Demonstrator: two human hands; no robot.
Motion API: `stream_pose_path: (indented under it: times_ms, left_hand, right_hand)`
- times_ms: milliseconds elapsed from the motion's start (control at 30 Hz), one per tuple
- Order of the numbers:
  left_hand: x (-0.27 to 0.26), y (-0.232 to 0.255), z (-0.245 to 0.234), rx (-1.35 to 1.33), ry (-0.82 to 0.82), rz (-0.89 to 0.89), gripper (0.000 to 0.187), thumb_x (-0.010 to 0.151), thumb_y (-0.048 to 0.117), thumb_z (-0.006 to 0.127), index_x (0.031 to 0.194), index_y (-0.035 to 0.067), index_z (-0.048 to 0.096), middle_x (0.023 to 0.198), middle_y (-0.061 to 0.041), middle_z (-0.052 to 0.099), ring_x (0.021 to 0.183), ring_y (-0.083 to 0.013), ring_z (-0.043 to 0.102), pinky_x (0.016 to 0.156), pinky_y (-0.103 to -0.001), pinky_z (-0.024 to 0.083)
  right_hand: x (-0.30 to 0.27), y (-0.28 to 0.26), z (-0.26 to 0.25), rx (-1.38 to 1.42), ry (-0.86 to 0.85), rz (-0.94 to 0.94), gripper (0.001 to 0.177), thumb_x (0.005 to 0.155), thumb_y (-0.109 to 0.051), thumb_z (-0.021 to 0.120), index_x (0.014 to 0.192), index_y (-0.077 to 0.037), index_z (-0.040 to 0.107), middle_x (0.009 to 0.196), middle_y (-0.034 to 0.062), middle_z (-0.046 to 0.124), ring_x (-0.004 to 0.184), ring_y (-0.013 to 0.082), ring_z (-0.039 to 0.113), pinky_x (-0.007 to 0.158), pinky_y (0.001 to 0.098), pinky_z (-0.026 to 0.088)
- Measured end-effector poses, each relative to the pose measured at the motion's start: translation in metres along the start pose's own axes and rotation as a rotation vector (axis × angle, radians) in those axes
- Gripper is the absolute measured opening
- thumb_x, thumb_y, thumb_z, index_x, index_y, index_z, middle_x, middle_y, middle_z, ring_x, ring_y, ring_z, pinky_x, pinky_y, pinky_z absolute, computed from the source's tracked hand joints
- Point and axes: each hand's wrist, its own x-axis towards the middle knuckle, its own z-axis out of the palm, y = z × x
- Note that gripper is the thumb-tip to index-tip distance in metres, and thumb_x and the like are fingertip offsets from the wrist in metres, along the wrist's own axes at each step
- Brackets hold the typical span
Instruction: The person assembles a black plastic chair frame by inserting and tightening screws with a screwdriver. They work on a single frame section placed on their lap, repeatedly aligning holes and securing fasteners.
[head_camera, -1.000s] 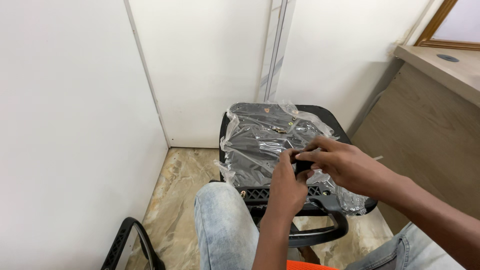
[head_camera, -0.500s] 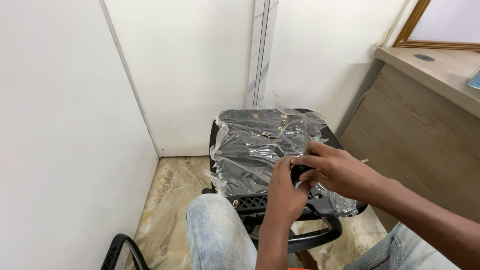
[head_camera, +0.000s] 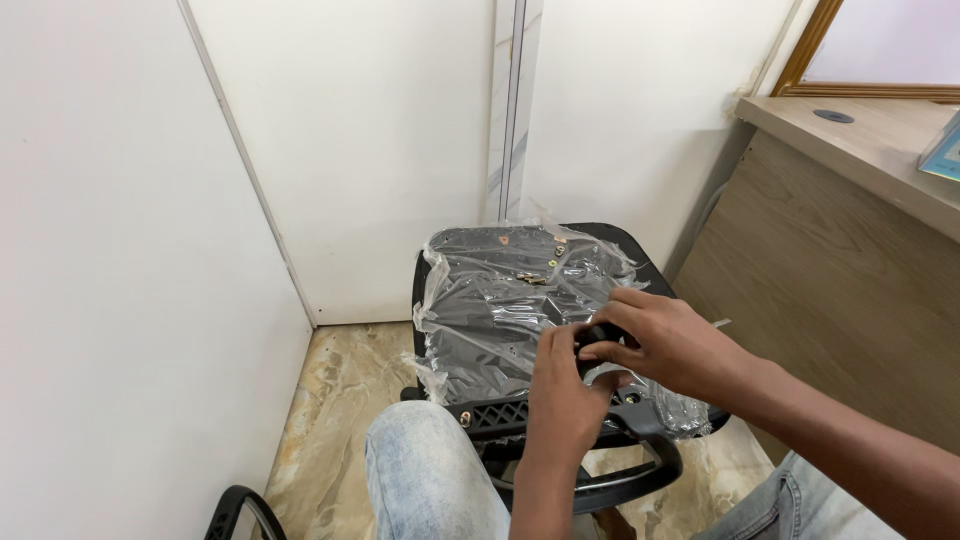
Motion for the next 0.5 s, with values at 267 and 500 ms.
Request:
stream_pose_path:
  times_ms: [267,500]
  left_hand:
    - [0.004,-0.002,-0.007,-0.135,-0.137,-0.165,0.038,0.090,0.007,0.065,0.128,0.009,0.059,0.123,-0.013,0.068,0.116,-0.0278,0.068,0.096,-0.043,0.053]
    - [0.004,0.005,-0.002,0.081,-0.083,-0.172,0.045,0.088,0.013,0.072,0.132,0.013,0.063,0.132,-0.010,0.055,0.119,-0.0335,0.056,0.100,-0.049,0.047]
  right_hand:
    - [-0.010,0.005,0.001,0.098,0.127,-0.416,0.039,0.093,-0.026,0.063,0.128,-0.008,0.068,0.119,0.0078,0.064,0.091,0.0220,0.072,0.073,0.0399,0.060]
    - [-0.004,-0.008,-0.003,-0.071,-0.105,0.032,0.040,0.095,-0.035,0.070,0.129,-0.015,0.066,0.115,0.0045,0.062,0.098,0.0228,0.072,0.087,0.0392,0.059]
